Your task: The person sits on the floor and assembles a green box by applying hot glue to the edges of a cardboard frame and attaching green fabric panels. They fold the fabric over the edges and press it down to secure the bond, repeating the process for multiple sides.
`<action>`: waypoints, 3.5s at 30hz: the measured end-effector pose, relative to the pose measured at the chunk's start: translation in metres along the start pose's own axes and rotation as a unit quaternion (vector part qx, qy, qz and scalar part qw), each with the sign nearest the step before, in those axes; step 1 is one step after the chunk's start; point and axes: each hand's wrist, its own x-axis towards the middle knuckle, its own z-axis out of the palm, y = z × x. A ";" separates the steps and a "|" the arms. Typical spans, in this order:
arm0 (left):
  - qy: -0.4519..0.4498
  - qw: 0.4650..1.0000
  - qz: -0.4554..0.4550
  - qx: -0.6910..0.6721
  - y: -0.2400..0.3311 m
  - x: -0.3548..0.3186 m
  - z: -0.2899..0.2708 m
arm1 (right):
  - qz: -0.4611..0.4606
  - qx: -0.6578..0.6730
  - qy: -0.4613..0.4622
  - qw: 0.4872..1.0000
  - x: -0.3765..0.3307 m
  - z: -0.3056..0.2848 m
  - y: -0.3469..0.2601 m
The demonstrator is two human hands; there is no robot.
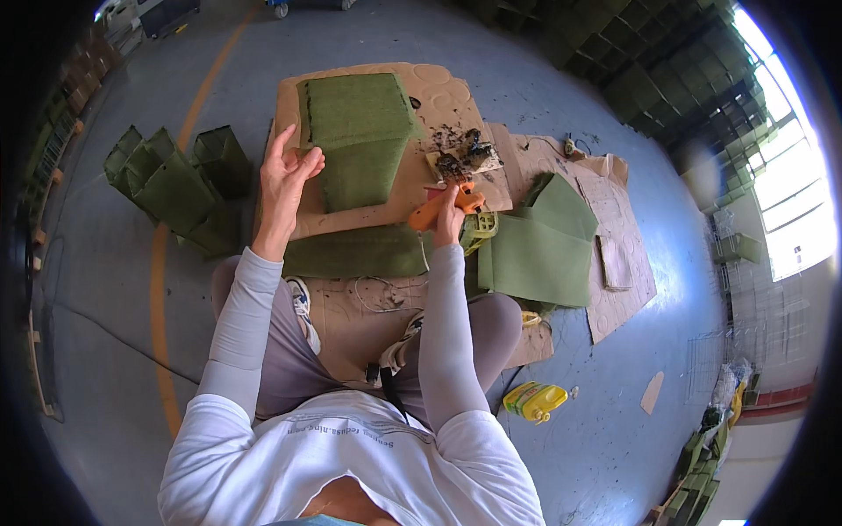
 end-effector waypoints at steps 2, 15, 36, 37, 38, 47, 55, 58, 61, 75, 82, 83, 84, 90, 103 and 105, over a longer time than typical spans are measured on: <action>0.007 1.000 -0.006 -0.025 -0.001 0.000 -0.006 | 0.010 -0.221 0.031 0.975 -0.010 -0.004 -0.012; -0.016 0.995 -0.058 -0.075 0.014 -0.005 0.005 | 0.021 0.075 -0.262 0.962 -0.052 0.033 -0.126; 0.027 0.998 0.004 -0.052 0.009 -0.005 0.018 | -0.238 0.021 -0.291 0.926 -0.069 0.077 -0.126; 0.027 0.999 0.010 -0.041 0.009 -0.005 0.018 | -0.253 0.016 -0.286 0.924 -0.067 0.078 -0.124; 0.027 0.999 0.016 -0.029 0.009 -0.006 0.018 | -0.267 0.011 -0.279 0.922 -0.066 0.079 -0.122; 0.055 0.997 0.039 -0.030 0.003 -0.006 0.019 | -0.261 0.058 -0.243 0.932 -0.073 0.090 -0.118; 0.074 0.995 -0.029 -0.067 -0.001 -0.020 0.036 | -0.246 0.075 -0.238 0.937 -0.070 0.088 -0.117; 0.091 0.988 -0.045 -0.117 0.000 -0.019 0.044 | -0.218 0.087 -0.241 0.942 -0.076 0.088 -0.118; 0.129 0.981 -0.023 -0.143 -0.002 -0.017 0.054 | -0.159 0.114 -0.264 0.945 -0.088 0.087 -0.121; 0.168 0.972 0.017 -0.166 -0.022 -0.008 0.079 | -0.141 0.132 -0.244 0.950 -0.102 0.103 -0.118; 0.175 0.972 0.027 -0.152 -0.024 -0.005 0.077 | -0.183 0.115 -0.202 0.955 -0.103 0.110 -0.110; 0.176 0.972 0.027 -0.154 -0.025 -0.005 0.077 | -0.186 0.116 -0.200 0.955 -0.103 0.110 -0.110; 0.178 0.971 0.024 -0.156 -0.024 -0.005 0.077 | -0.177 0.121 -0.208 0.954 -0.103 0.110 -0.110; 0.185 0.968 -0.012 -0.171 -0.020 -0.005 0.074 | -0.142 0.127 -0.254 0.948 -0.117 0.116 -0.113; 0.170 0.971 -0.014 -0.166 -0.018 -0.008 0.074 | -0.152 0.114 -0.230 0.954 -0.117 0.116 -0.112; 0.172 0.972 -0.013 -0.161 -0.017 -0.007 0.074 | -0.151 0.131 -0.229 0.953 -0.115 0.111 -0.113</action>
